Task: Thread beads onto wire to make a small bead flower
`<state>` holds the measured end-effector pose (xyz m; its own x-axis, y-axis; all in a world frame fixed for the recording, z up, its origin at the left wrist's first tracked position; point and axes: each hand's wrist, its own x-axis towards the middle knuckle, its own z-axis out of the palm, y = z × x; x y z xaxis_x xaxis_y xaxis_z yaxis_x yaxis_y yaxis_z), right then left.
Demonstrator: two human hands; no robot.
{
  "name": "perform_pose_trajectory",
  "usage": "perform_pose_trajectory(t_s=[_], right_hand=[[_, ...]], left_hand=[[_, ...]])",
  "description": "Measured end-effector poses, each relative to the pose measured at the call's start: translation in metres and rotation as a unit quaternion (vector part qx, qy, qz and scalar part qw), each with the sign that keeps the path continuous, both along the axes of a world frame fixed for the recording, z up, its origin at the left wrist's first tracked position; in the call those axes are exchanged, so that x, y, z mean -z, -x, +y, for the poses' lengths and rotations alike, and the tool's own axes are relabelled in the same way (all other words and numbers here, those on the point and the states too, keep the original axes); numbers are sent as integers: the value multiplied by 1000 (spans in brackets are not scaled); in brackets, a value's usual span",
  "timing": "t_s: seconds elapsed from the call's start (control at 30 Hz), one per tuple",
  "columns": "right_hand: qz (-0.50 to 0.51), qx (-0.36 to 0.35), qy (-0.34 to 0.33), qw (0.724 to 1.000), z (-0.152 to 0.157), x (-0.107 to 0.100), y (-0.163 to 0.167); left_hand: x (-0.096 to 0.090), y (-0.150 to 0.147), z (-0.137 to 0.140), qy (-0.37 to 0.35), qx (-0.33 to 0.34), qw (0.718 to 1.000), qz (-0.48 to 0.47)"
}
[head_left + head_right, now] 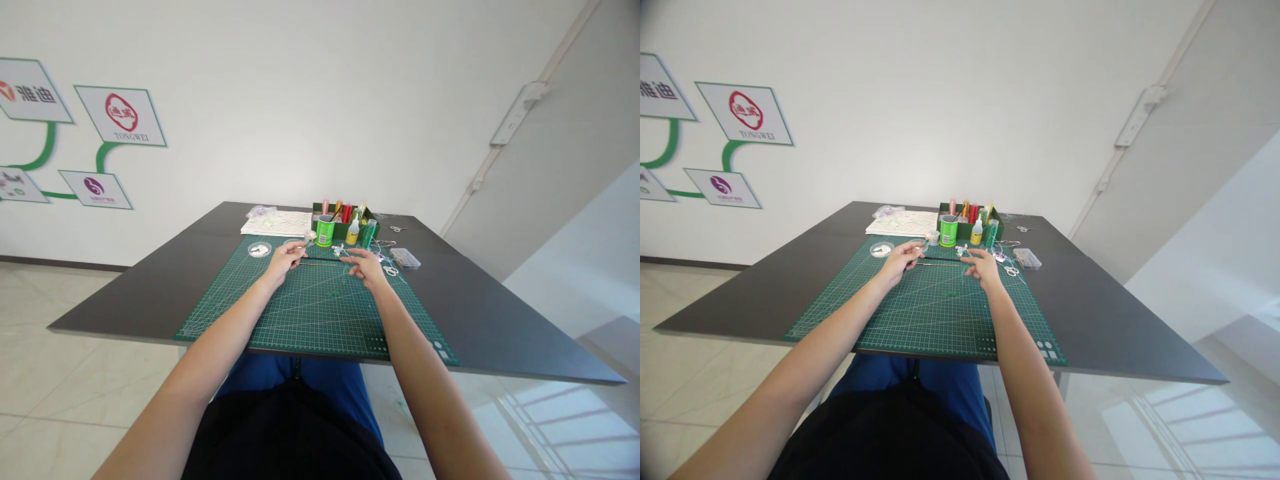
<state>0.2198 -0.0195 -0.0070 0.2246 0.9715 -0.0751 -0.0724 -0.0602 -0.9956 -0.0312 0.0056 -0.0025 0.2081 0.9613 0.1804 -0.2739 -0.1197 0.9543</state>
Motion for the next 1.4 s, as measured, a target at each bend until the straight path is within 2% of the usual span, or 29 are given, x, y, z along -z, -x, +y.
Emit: perform_pose_trajectory(t_s=[0.27, 0.63, 1.13, 1.23, 1.4], right_hand=[[-19, 59, -53, 997, 4, 5, -6], [10, 160, -101, 982, 9, 9, -15], [-39, 240, -99, 965, 19, 16, -22], [-52, 227, -105, 967, 15, 13, -17], [-72, 156, -111, 979, 10, 9, -9]], left_hand=[[1, 3, 2, -7, -24, 1000, -6], [-1, 5, 5, -22, -44, 999, -25], [-3, 5, 3, -29, -42, 999, -17], [-2, 3, 1, -28, -29, 999, -3], [0, -3, -4, -26, -3, 1000, 16]])
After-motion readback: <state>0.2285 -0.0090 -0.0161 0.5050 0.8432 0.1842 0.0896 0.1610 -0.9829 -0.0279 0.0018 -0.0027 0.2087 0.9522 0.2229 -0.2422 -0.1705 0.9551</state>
